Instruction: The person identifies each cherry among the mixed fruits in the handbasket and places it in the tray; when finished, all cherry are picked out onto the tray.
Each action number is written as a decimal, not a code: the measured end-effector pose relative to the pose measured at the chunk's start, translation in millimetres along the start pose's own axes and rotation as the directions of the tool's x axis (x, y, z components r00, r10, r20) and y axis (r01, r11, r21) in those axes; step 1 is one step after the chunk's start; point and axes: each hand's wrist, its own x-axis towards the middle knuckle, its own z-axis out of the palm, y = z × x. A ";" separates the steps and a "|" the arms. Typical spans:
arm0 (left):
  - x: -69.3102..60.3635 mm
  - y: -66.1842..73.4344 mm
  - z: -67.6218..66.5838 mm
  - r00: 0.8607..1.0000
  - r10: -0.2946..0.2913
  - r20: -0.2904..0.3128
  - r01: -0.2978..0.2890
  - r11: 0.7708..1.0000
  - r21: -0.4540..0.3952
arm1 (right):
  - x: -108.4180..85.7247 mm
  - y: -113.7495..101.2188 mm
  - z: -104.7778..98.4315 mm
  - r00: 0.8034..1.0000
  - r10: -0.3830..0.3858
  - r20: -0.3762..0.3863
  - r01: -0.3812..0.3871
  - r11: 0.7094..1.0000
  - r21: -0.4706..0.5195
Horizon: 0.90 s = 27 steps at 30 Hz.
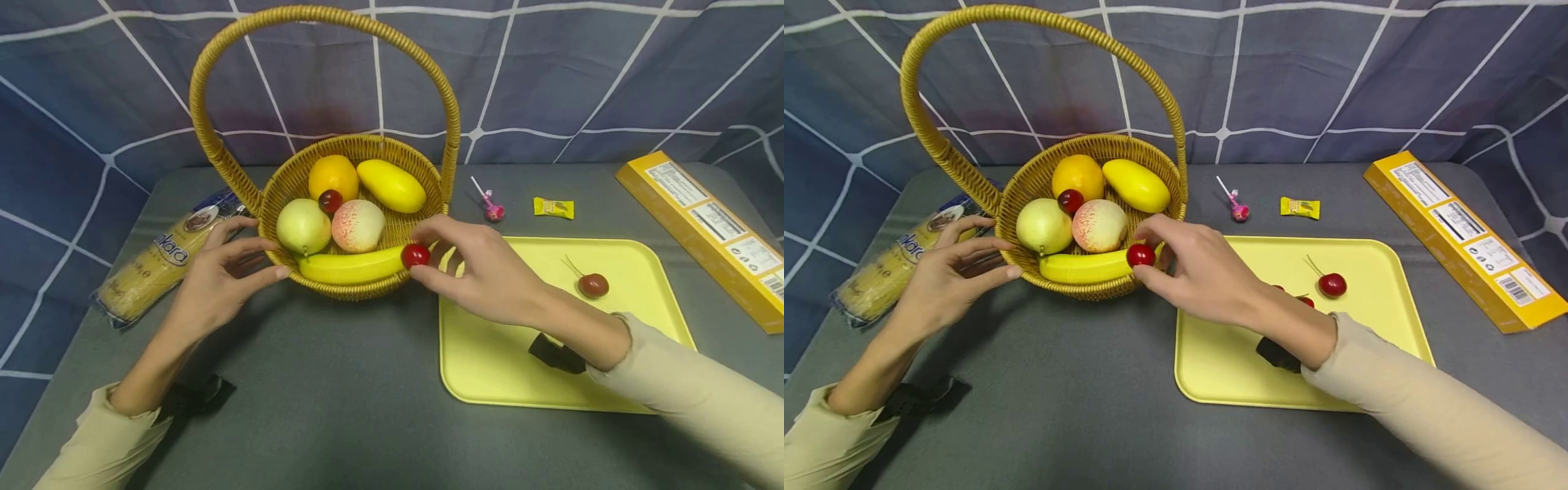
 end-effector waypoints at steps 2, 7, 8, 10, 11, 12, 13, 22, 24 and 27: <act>0.0 -0.3 0.0 1.000 0.000 0.001 0.000 1.000 -0.001 | -11.7 4.1 -5.7 0.999 0.036 0.007 -0.036 0.999 0.000; -0.1 -0.3 -0.3 1.000 -0.001 0.001 0.001 1.000 -0.004 | -40.9 15.4 -17.6 0.992 0.125 0.005 -0.125 0.992 -0.003; 0.0 -0.2 -0.4 1.000 0.000 -0.001 0.000 1.000 -0.004 | -46.7 17.6 -20.0 0.991 0.134 0.005 -0.134 0.991 -0.005; 0.1 0.3 -0.4 1.000 0.003 -0.003 -0.003 1.000 -0.005 | -58.5 22.6 -25.3 0.989 0.145 0.006 -0.145 0.989 -0.017; 0.1 0.5 -0.4 1.000 0.005 -0.004 -0.005 1.000 -0.005 | -64.3 25.2 -27.7 0.990 0.143 0.010 -0.143 0.989 -0.024; 0.1 0.8 -0.5 1.000 0.006 -0.006 -0.006 1.000 -0.004 | -69.9 28.1 -30.2 0.990 0.139 0.015 -0.138 0.990 -0.036; 0.1 1.0 -0.3 1.000 0.008 -0.008 -0.008 1.000 -0.004 | -75.3 31.0 -32.6 0.991 0.134 0.021 -0.133 0.990 -0.055; 0.6 2.5 0.9 1.000 0.014 -0.003 -0.014 1.000 0.005 | -119.6 54.0 -43.1 0.993 0.110 0.047 -0.101 0.981 -0.167; 0.1 2.5 0.5 1.000 0.013 -0.002 -0.013 1.000 0.005 | -124.5 56.1 -43.2 0.991 0.127 0.052 -0.115 0.975 -0.192; -0.7 2.2 -0.1 1.000 0.010 -0.004 -0.010 1.000 0.002 | -127.5 58.5 -42.8 0.988 0.137 0.068 -0.119 0.967 -0.225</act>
